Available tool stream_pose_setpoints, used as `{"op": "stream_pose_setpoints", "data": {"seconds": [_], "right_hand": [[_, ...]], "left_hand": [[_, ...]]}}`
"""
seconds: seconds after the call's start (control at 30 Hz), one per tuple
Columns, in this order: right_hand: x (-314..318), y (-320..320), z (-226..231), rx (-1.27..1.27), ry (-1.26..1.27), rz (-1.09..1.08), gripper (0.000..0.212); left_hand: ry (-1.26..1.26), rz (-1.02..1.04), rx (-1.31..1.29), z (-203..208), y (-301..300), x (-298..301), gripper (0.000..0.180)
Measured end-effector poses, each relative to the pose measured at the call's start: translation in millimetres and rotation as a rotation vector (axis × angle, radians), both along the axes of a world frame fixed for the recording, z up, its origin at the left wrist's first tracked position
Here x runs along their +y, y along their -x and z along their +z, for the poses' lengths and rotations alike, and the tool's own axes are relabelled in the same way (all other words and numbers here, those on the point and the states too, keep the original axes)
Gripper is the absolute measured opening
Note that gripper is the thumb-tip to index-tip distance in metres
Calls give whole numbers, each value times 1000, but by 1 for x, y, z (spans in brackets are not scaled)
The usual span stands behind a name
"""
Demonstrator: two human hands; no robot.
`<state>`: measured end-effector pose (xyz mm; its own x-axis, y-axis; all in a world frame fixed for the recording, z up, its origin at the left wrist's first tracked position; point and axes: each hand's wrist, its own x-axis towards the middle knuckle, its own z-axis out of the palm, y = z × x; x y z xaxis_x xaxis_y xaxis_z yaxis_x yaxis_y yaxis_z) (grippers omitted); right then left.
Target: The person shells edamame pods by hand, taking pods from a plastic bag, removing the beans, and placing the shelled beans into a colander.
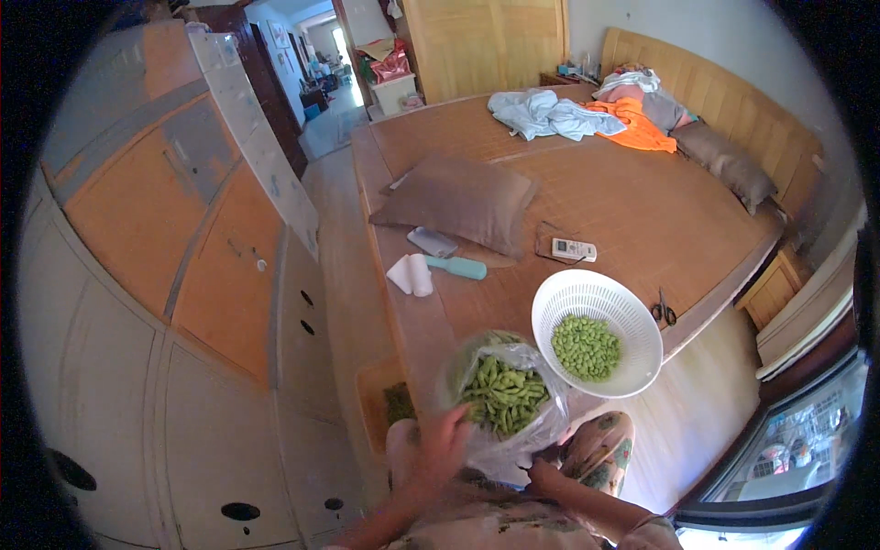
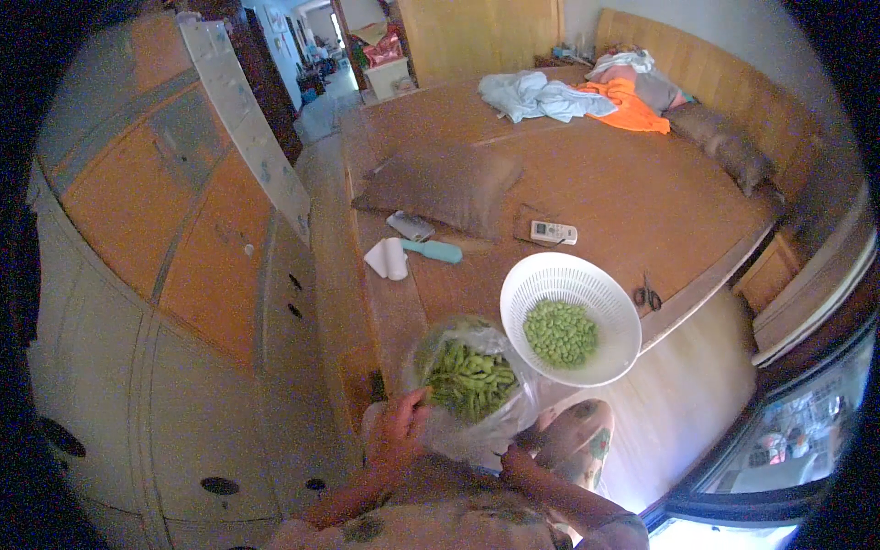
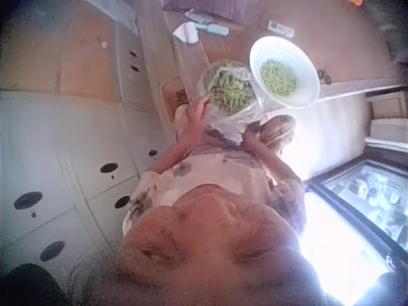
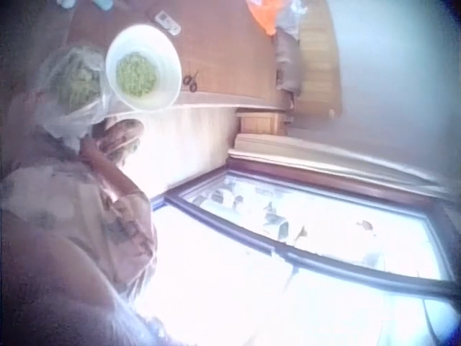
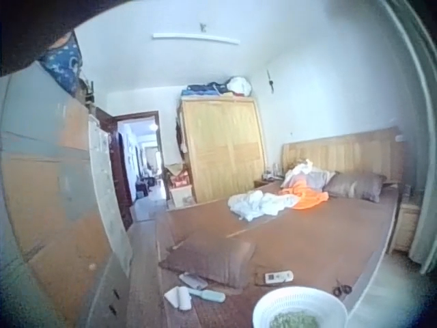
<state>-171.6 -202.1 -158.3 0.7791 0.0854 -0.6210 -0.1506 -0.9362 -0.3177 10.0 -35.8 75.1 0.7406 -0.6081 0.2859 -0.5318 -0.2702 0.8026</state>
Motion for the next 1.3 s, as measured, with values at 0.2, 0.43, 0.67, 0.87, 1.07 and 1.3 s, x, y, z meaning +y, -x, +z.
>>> {"op": "stream_pose_setpoints", "data": {"seconds": [0.2,0.43,0.67,0.87,1.07,1.3], "right_hand": [[4,43,41,-311,-32,-475,41],[14,33,230,-725,-386,-467,20],[7,-2,274,-764,-443,-504,27],[9,-29,292,-833,-440,-326,27],[-2,-36,285,-924,-656,-363,24],[11,-30,287,-694,-1398,-863,21]], "left_hand": [[19,-309,-179,-38,-13,-35,28],[-55,-269,-284,-40,-29,-38,30],[17,-208,-54,-8,-12,-25,22],[16,-444,-252,59,11,-11,25],[15,-376,384,48,11,0,20],[240,-294,818,53,19,-13,20]]}}
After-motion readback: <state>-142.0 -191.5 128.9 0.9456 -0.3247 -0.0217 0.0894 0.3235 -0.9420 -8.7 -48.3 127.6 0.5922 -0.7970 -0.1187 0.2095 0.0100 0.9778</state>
